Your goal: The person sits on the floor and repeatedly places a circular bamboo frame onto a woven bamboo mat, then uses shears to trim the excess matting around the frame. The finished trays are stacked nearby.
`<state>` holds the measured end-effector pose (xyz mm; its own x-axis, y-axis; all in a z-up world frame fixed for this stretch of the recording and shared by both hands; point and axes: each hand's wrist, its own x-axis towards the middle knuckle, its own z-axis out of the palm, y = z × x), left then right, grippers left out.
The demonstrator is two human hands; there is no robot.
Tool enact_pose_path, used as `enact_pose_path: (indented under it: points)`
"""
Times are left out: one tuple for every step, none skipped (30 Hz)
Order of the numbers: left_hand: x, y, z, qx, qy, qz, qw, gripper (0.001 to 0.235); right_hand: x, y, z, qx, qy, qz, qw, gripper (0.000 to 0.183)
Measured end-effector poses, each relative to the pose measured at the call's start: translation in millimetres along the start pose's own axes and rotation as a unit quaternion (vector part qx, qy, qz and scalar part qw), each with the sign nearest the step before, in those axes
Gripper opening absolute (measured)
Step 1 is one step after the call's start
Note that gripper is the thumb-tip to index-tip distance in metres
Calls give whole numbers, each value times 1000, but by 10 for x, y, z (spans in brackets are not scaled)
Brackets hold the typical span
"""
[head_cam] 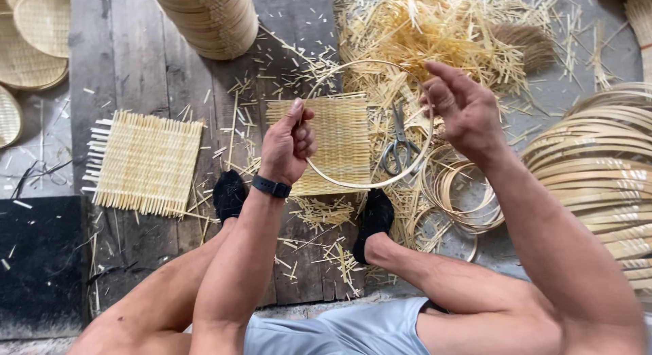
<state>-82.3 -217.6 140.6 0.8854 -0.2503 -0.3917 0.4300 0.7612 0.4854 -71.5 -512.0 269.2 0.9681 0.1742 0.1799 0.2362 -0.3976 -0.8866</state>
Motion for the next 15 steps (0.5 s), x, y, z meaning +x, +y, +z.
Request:
enact_pose_path:
  points:
    - [-14,25,-32,-3,1,-10,1000,34,46,71,58,158,-28,109,981,38]
    - [-17,27,-49,-7,1,-17,1000,34,46,152,114,189,-24,132,973,35]
    - [-22,55,-82,15,11,-12,1000,34,39,235,171,221,-20,155,963,31]
    - [-43,73,-133,34,25,-11,999,34,12,314,236,252,-18,184,950,28]
    - [-49,89,-181,53,40,-10,998,35,-9,385,291,245,-19,180,953,26]
    - [-54,110,-234,32,40,1,999,35,-42,446,350,239,-20,173,955,24]
    - [-48,120,-279,11,40,12,999,36,-61,498,404,233,-20,167,958,22]
    - [-36,128,-318,-9,40,19,999,38,-77,540,451,268,-25,162,950,23]
    - [-20,131,-350,-16,33,19,999,37,-81,577,504,302,-30,157,940,23]
    - [11,121,-368,-25,24,23,999,37,-73,607,540,334,-36,149,930,24]
    - [20,113,-393,-33,15,26,999,37,-83,632,584,359,-19,174,917,24]
    - [22,97,-413,-36,28,32,998,37,-94,657,636,383,-2,199,902,25]
    - [26,84,-437,-38,41,37,998,36,-107,688,676,405,17,224,886,27]
    - [26,65,-475,-39,55,41,997,36,-135,737,730,426,38,251,868,29]
    - [29,31,-512,-44,62,36,996,36,-166,797,795,445,60,277,849,32]
